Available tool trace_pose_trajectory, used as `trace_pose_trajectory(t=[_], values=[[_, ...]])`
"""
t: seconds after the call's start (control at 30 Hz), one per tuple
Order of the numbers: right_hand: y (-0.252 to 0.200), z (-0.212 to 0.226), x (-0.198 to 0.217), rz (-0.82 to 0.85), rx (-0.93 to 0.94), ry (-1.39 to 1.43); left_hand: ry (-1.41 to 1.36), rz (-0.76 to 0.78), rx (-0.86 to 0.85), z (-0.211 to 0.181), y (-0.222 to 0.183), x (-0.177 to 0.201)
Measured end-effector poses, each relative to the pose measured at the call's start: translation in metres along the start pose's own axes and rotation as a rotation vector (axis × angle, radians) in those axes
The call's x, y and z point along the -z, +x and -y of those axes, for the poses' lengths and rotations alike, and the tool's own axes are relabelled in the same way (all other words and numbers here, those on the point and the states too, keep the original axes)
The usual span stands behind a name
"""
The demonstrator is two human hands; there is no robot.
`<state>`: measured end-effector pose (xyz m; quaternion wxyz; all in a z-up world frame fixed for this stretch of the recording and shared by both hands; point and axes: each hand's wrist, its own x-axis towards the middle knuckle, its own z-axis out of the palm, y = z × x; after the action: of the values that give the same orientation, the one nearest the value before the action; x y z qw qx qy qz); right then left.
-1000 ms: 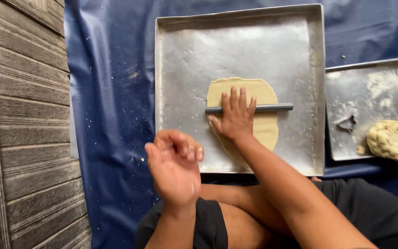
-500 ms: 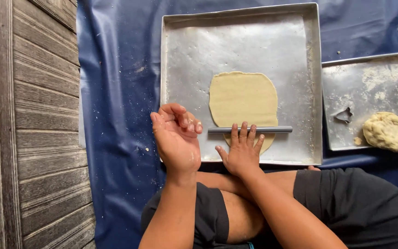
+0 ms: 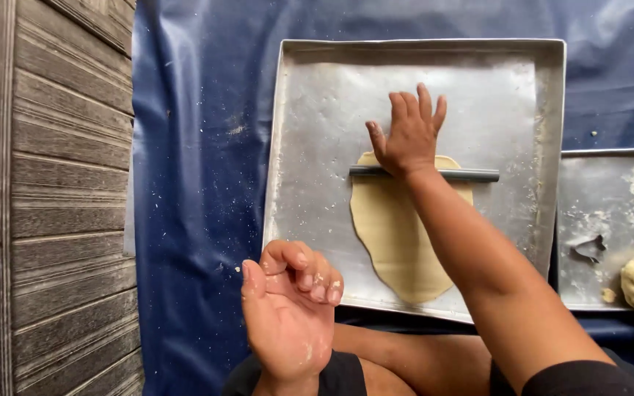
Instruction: Rolling out a piece of dough on a metal tray using a small rolling pin while sitting on the floor.
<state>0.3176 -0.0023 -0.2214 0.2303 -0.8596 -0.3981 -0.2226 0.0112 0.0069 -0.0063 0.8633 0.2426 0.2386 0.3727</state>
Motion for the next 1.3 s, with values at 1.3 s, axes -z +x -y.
trace_pose_trajectory(t=[1.3], values=[[-0.061,-0.176,0.249,0.069,-0.212,-0.226,0.37,0.248,0.047,0.063,0.022,0.005]])
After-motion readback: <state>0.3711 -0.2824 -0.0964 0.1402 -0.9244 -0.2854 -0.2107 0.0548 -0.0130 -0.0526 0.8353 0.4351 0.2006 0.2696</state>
